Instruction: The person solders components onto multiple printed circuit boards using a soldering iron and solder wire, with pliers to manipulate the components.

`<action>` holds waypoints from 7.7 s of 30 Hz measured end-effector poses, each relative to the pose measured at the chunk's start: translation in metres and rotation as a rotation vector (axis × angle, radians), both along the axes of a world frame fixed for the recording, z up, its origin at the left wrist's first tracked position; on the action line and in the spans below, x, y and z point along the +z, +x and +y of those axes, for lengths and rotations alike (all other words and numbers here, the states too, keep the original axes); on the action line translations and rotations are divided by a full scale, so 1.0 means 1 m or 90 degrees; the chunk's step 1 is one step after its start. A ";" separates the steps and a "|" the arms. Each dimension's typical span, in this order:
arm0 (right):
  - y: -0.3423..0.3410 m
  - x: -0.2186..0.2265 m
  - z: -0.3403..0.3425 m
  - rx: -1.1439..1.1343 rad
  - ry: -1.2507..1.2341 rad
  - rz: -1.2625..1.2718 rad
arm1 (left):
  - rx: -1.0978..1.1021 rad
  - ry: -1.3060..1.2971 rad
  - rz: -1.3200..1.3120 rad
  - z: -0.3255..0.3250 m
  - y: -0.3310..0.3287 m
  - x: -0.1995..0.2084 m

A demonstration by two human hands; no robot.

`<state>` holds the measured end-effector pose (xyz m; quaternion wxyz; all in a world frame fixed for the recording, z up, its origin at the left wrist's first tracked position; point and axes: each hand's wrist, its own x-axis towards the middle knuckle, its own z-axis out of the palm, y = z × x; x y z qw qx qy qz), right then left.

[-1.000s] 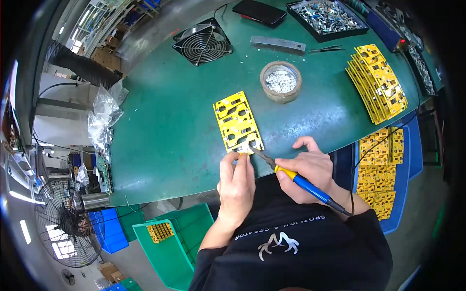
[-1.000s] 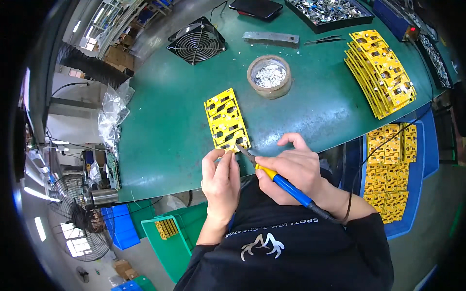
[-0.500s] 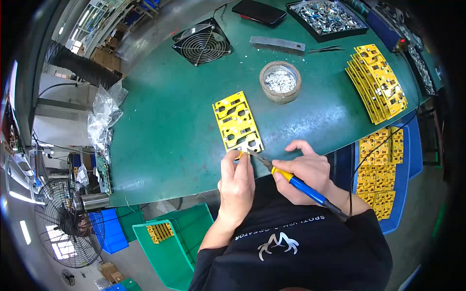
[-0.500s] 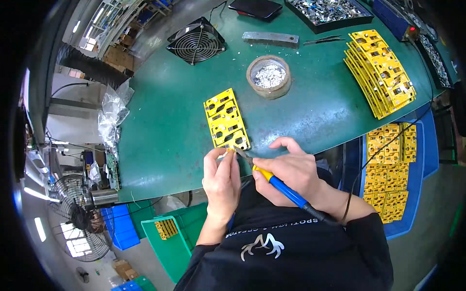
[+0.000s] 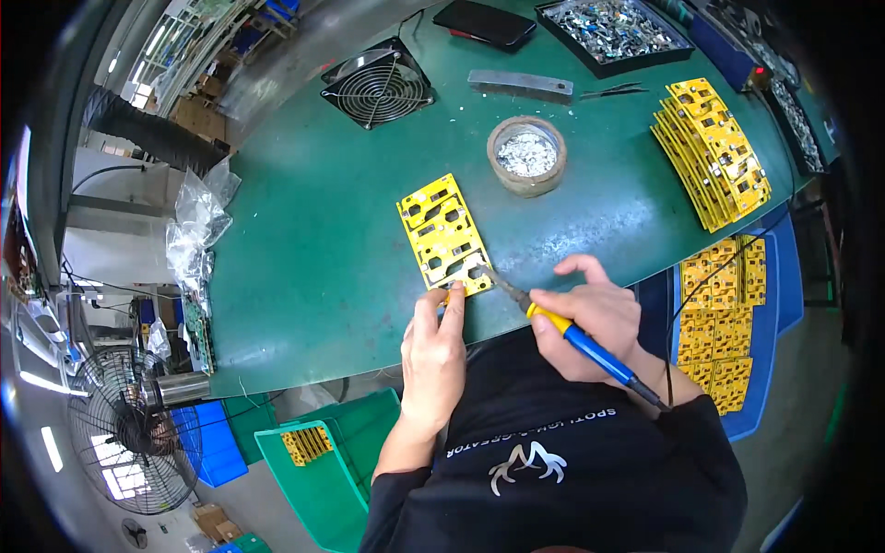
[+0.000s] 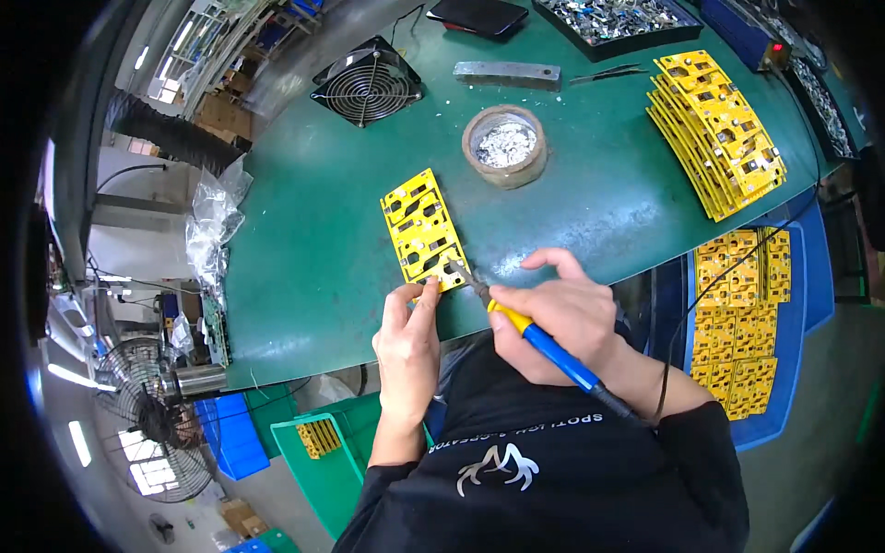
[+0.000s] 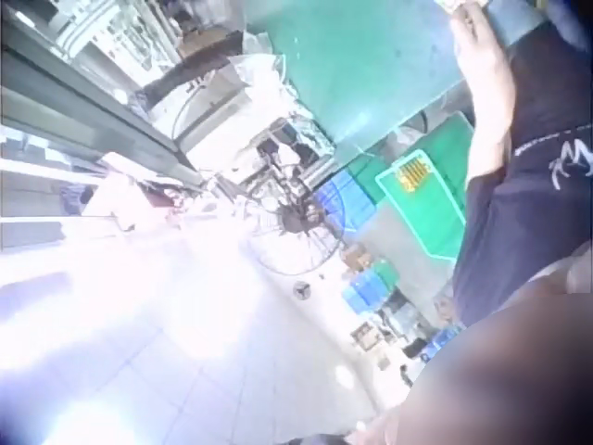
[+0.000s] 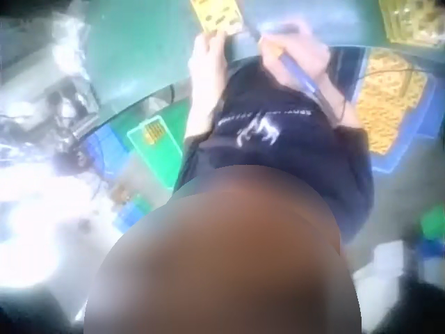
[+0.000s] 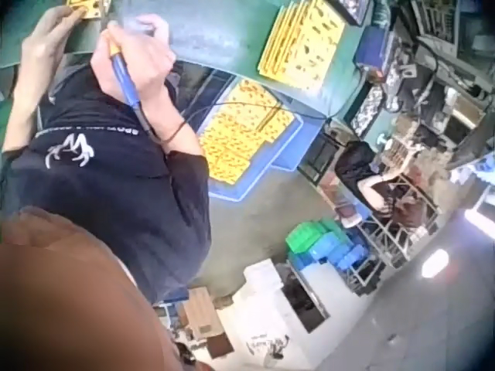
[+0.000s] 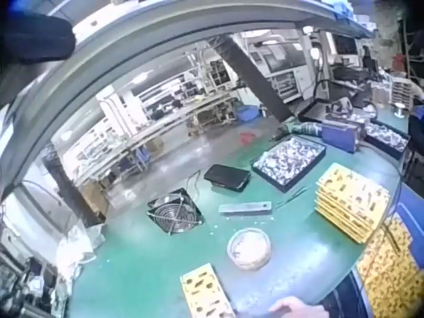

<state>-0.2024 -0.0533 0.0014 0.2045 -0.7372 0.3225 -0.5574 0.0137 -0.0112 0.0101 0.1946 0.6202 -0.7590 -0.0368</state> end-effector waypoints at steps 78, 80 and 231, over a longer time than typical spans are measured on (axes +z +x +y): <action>-0.007 -0.006 -0.003 -0.037 0.030 -0.010 | 0.003 -0.105 0.164 -0.026 -0.023 0.002; -0.006 -0.005 -0.003 -0.035 0.034 -0.007 | 0.015 -0.124 0.132 -0.026 -0.027 -0.001; 0.011 -0.010 0.008 0.013 0.014 0.000 | 0.027 -0.145 0.066 -0.008 -0.014 -0.014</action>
